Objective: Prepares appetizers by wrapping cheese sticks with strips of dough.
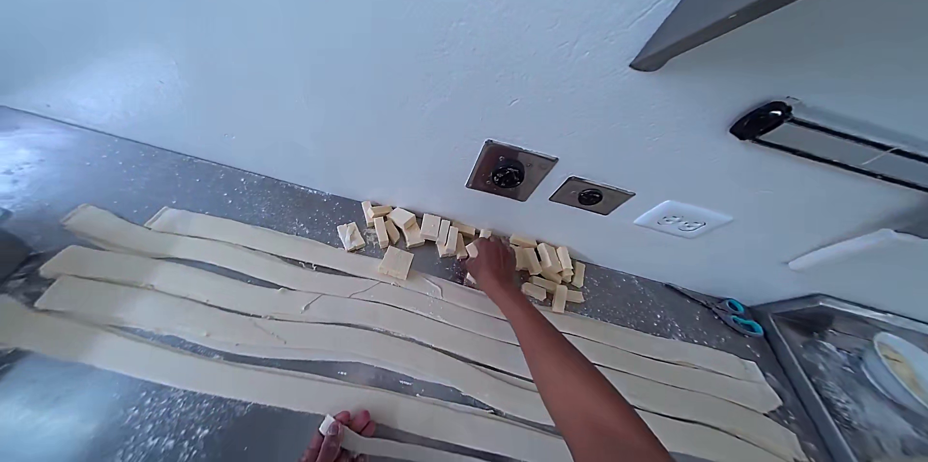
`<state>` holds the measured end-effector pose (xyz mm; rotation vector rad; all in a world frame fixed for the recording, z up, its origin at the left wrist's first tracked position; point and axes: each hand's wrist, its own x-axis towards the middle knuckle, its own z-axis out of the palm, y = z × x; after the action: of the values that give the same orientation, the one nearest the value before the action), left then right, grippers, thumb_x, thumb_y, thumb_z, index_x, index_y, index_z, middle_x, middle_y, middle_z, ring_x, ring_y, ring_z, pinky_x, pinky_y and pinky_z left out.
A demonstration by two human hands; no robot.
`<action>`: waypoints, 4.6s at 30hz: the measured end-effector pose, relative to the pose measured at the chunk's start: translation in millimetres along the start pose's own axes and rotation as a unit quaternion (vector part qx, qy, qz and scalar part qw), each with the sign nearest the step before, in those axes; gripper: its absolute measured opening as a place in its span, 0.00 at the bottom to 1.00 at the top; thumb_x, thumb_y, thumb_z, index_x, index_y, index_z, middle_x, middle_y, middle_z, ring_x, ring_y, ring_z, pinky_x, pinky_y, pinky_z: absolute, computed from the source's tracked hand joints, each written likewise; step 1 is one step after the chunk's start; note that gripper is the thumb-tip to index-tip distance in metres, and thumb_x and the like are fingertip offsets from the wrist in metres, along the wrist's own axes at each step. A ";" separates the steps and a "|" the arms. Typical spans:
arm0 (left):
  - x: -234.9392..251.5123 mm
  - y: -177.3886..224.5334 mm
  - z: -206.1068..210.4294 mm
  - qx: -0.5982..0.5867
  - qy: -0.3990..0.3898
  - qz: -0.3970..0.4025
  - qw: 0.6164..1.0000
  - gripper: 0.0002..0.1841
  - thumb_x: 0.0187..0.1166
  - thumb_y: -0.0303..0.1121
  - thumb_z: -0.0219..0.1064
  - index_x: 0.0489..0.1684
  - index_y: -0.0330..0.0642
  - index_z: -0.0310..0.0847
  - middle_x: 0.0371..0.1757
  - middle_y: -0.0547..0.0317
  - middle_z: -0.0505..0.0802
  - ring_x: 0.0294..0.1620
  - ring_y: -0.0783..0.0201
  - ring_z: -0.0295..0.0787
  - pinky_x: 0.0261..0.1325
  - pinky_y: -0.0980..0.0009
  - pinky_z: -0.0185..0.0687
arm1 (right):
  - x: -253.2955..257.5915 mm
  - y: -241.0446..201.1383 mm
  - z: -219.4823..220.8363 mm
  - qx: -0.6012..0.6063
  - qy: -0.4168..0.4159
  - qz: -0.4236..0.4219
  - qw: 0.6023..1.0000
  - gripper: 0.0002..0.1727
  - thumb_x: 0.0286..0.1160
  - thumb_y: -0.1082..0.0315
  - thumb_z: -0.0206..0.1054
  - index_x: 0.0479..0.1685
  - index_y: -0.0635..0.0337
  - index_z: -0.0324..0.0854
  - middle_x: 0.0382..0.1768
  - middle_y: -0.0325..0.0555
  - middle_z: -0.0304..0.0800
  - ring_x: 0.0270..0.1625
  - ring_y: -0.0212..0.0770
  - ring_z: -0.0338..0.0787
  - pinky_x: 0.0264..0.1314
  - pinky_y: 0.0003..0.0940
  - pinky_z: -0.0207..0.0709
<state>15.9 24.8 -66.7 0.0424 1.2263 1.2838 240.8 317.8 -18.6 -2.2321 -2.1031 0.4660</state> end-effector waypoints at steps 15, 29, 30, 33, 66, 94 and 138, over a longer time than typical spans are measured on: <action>-1.4 22.5 0.0 0.050 0.081 0.020 0.995 0.14 0.94 0.30 0.48 0.64 0.29 0.73 0.45 0.50 0.95 0.44 0.62 0.96 0.49 0.68 0.91 | -246.5 -35.5 78.1 0.440 -0.149 -0.159 0.871 0.18 0.74 0.73 0.68 0.62 0.65 0.87 0.52 0.52 0.89 0.52 0.39 0.90 0.58 0.33 0.86; -0.2 19.8 -20.0 0.236 0.000 0.301 0.924 0.07 0.82 0.21 0.61 0.49 0.25 0.80 0.45 0.51 0.97 0.49 0.63 0.96 0.58 0.65 0.91 | -261.9 -64.9 131.3 0.271 -0.038 -0.266 0.924 0.35 0.77 0.69 0.69 0.84 0.72 0.66 0.51 0.56 0.95 0.56 0.60 0.93 0.65 0.54 0.83; -1.0 5.3 -20.4 0.296 -0.054 0.345 0.889 0.07 0.78 0.21 0.65 0.44 0.25 0.86 0.46 0.50 0.97 0.53 0.62 0.95 0.64 0.63 0.88 | -263.0 -63.7 131.6 0.279 -0.033 -0.256 0.925 0.37 0.76 0.71 0.69 0.86 0.72 0.63 0.52 0.58 0.94 0.57 0.60 0.92 0.66 0.53 0.82; 1.6 -30.5 -21.7 0.440 -0.141 0.424 0.779 0.08 0.73 0.29 0.71 0.40 0.36 0.96 0.57 0.44 0.96 0.73 0.43 0.86 0.86 0.37 0.60 | -268.6 -50.2 133.2 0.285 0.009 -0.220 0.933 0.45 0.64 0.84 0.68 0.89 0.73 0.56 0.55 0.62 0.90 0.61 0.60 0.89 0.69 0.51 0.80; 10.0 31.5 -89.4 0.656 -0.097 0.449 0.599 0.22 0.78 0.29 0.63 0.64 0.17 0.81 0.68 0.25 0.86 0.74 0.26 0.79 0.80 0.33 0.64 | -293.0 7.8 63.7 0.398 -0.403 -0.083 0.820 0.16 0.86 0.57 0.66 0.45 0.62 0.90 0.29 0.39 0.84 0.31 0.29 0.76 0.38 0.29 0.69; 7.5 16.5 -74.8 0.672 -0.122 0.484 0.547 0.14 0.74 0.24 0.65 0.51 0.23 0.91 0.55 0.34 0.94 0.59 0.37 0.94 0.64 0.46 0.87 | -298.0 6.3 75.3 0.205 -0.405 -0.339 0.824 0.18 0.91 0.68 0.54 0.61 0.62 0.89 0.57 0.61 0.91 0.67 0.61 0.85 0.75 0.62 0.64; -0.9 42.5 -42.4 0.415 -0.074 0.225 0.879 0.14 0.74 0.17 0.68 0.56 0.25 0.87 0.48 0.51 0.98 0.47 0.69 0.95 0.57 0.73 0.89 | -297.4 35.3 61.0 0.411 -0.272 -0.133 0.860 0.12 0.84 0.61 0.66 0.41 0.58 0.91 0.33 0.38 0.84 0.35 0.29 0.81 0.39 0.28 0.74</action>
<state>-42.7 15.4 -57.6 1.0824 1.6048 1.0118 249.5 12.5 -28.8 -1.3803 -1.7890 1.7273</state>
